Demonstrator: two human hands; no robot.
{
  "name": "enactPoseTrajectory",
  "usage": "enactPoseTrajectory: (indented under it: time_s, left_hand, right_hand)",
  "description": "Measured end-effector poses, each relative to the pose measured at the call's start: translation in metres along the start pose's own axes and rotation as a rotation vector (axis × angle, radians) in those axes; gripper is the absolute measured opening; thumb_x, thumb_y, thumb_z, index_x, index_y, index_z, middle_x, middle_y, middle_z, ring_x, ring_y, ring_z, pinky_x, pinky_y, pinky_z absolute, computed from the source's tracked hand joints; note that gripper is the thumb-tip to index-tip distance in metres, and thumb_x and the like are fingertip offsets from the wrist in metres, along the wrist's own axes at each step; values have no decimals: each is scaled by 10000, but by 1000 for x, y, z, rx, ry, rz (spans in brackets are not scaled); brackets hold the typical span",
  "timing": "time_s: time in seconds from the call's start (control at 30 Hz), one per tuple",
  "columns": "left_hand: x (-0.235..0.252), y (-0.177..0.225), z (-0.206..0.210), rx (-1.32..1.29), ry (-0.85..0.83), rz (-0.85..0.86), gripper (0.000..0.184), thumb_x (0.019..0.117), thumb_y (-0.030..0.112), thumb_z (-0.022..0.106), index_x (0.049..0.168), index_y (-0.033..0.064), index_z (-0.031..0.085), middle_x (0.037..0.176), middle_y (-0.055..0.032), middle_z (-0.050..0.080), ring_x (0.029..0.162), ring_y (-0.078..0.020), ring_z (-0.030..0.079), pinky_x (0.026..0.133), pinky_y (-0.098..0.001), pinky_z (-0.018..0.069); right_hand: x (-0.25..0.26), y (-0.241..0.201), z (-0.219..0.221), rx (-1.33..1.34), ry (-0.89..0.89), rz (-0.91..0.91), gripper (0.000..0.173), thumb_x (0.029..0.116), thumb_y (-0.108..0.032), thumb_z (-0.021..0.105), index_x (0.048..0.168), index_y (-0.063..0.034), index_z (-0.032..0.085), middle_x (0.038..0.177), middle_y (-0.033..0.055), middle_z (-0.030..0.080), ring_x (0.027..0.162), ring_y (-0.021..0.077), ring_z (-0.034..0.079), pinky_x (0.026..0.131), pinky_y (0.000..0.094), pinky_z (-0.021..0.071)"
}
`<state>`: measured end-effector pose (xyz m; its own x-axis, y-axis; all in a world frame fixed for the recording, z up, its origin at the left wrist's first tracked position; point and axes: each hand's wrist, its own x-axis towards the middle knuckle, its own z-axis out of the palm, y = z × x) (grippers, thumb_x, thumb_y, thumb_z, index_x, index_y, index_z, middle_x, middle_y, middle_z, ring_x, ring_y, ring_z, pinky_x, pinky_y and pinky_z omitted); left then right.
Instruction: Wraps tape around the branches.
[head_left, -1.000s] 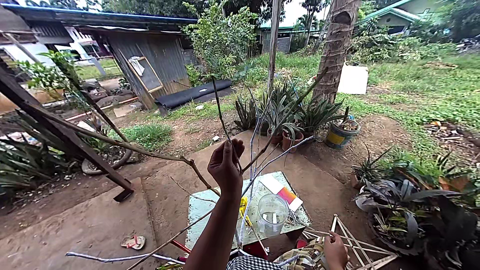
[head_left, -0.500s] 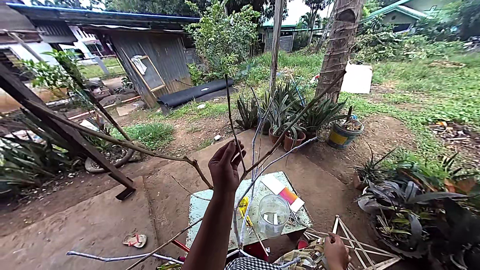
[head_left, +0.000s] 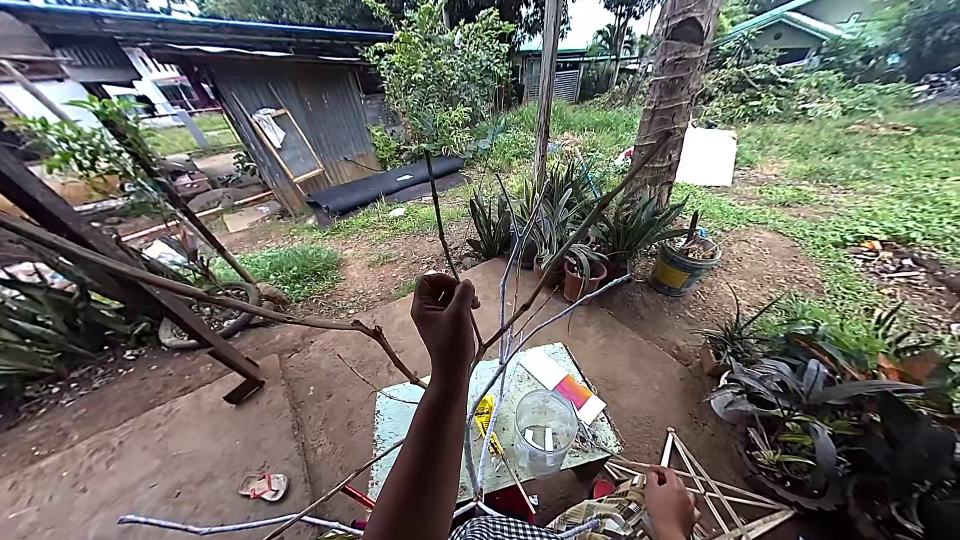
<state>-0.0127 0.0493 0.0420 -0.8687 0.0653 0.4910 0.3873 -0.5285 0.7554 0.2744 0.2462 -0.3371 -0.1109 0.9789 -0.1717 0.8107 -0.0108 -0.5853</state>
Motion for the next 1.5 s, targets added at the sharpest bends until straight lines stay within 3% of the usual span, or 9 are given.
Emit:
enactPoseTrajectory:
  time_s: [0.17, 0.43, 0.97, 1.03, 1.1, 1.2, 1.3, 1.4, 1.5]
  left_hand:
    - [-3, 6, 2, -20, -52, -213, 281, 1026, 20, 505, 1303, 66, 508, 995, -25, 633, 555, -37, 563, 514, -171, 519]
    - [5, 5, -14, -449, -353, -595, 349, 1024, 250, 300, 812, 175, 567, 671, 42, 544, 522, -41, 515, 488, -174, 447]
    - [-7, 14, -11, -438, -123, -580, 236, 1103, 197, 427, 999, 109, 619, 802, -8, 626, 650, -65, 633, 616, -186, 565]
    - [-15, 12, -12, -253, -98, -384, 273, 1109, 262, 423, 1166, 87, 624, 1077, -16, 702, 923, -91, 695, 830, -263, 583]
    - [-27, 10, -25, -9, -231, -136, 670, 1085, 526, 288, 1555, 50, 327, 1573, -93, 417, 1395, -175, 464, 1133, -413, 411]
    - [-77, 15, -52, 294, -339, 225, 954, 985, 764, 162, 1641, 83, 39, 1696, -124, 185, 1540, -228, 266, 1233, -486, 300]
    - [-150, -7, -108, 431, -449, 527, 651, 1019, 686, 326, 1577, 357, 259, 1617, 87, 367, 1464, -103, 380, 1190, -398, 357]
    - [-217, -44, -181, 559, -488, 493, 252, 1023, 244, 599, 1258, 154, 604, 1187, -17, 638, 1143, -93, 620, 1002, -266, 521]
    - [-280, -62, -255, 759, -347, 26, 203, 966, 42, 598, 1098, -75, 698, 960, -157, 692, 802, -110, 694, 757, -256, 602]
  right_hand:
    - [1, 0, -1, -11, -10, 0, 284, 1018, -200, 552, 1220, -114, 733, 1263, 179, 683, 1266, 417, 567, 1070, 659, 358]
    - [-1, -2, -1, -33, -24, 5, 281, 1020, -213, 553, 1212, -121, 737, 1266, 173, 682, 1266, 407, 569, 1070, 652, 363]
    - [3, -4, 0, -117, -34, 25, 291, 1034, -247, 533, 1214, -133, 732, 1282, 178, 671, 1281, 400, 559, 1068, 643, 367]
    - [7, -3, 4, -135, -34, 36, 293, 1037, -262, 529, 1215, -149, 733, 1295, 167, 668, 1286, 392, 559, 1064, 644, 374]
    - [13, -2, 9, -202, -69, 44, 316, 1030, -307, 528, 1242, -177, 723, 1346, 168, 639, 1303, 394, 547, 1057, 648, 389]
    - [28, -3, 15, -298, -289, 111, 476, 1013, -423, 530, 1393, -152, 620, 1511, 235, 484, 1417, 423, 434, 1124, 663, 335]
    - [32, -18, 4, -533, -549, 67, 642, 1029, -533, 467, 1389, -20, 607, 1488, 247, 516, 1421, 391, 459, 1138, 615, 364]
    - [29, -29, 5, -744, -660, 5, 588, 1033, -486, 453, 1296, -5, 665, 1418, 213, 590, 1365, 363, 527, 1085, 623, 410]
    - [20, -24, 16, -805, -605, -44, 488, 991, -361, 551, 1252, 36, 664, 1359, 234, 619, 1295, 388, 580, 1017, 632, 466]
